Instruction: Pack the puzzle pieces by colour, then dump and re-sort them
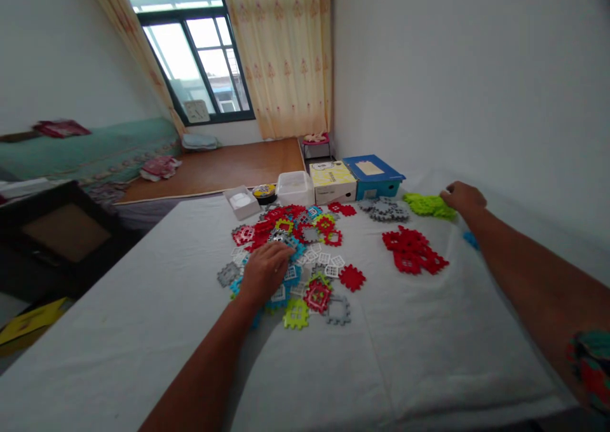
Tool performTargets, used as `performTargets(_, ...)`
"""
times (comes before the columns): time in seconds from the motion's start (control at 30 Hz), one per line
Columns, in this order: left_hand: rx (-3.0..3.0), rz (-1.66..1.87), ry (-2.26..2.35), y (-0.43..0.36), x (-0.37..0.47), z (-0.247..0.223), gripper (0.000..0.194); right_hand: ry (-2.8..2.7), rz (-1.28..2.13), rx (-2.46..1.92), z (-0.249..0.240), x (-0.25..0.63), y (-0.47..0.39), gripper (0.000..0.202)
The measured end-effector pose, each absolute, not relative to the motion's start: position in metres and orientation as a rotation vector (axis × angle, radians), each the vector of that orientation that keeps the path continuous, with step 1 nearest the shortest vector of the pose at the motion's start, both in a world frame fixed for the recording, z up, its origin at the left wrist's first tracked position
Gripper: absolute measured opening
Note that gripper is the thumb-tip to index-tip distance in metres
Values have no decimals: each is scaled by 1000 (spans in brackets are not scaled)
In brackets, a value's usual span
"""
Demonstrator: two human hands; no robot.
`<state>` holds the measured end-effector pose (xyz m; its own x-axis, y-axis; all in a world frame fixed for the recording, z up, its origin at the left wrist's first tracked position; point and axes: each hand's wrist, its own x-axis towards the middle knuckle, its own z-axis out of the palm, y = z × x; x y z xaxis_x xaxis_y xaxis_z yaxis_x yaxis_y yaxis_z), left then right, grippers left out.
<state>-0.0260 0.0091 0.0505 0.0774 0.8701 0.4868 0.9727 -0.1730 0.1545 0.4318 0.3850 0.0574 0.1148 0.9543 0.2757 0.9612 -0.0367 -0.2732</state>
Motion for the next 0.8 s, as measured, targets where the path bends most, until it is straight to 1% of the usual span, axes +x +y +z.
performTargets(0.07, -1924, -787, -2048, 9, -39, 53, 30, -1885, -74, -1929, 59, 421, 377, 39)
performTargets(0.1, -1860, -782, -2139, 9, -45, 52, 36, -1909, -87, -1891, 59, 411, 371, 37)
performTargets(0.17, -1849, -698, -2261, 10, -51, 47, 54, -1992, -91, -1771, 60, 385, 356, 35)
performTargets(0.2, -1882, -649, -2274, 12, -51, 44, 60, -2048, -84, -1678, 59, 368, 346, 34)
performTargets(0.23, -1935, -613, -2254, 14, -49, 41, 62, -2107, -71, -1569, 59, 350, 334, 34)
performTargets(0.4, -2278, -560, -2013, 21, -22, 33, 59, -2423, 104, -952, 59, 247, 257, 32)
performTargets(0.53, -2381, -576, -1896, 16, -15, 39, 61, -2559, 193, -632, 65, 180, 215, 31)
performTargets(0.6, -2238, -675, -1950, 12, -28, 43, 55, -2595, 190, -590, 68, 155, 213, 30)
performTargets(0.7, -1822, -862, -2165, 8, -67, 48, 44, -2647, 202, -684, 68, 128, 231, 31)
performTargets(0.8, -1531, -932, -2422, 11, -111, 47, 43, -2675, 275, -876, 63, 112, 257, 34)
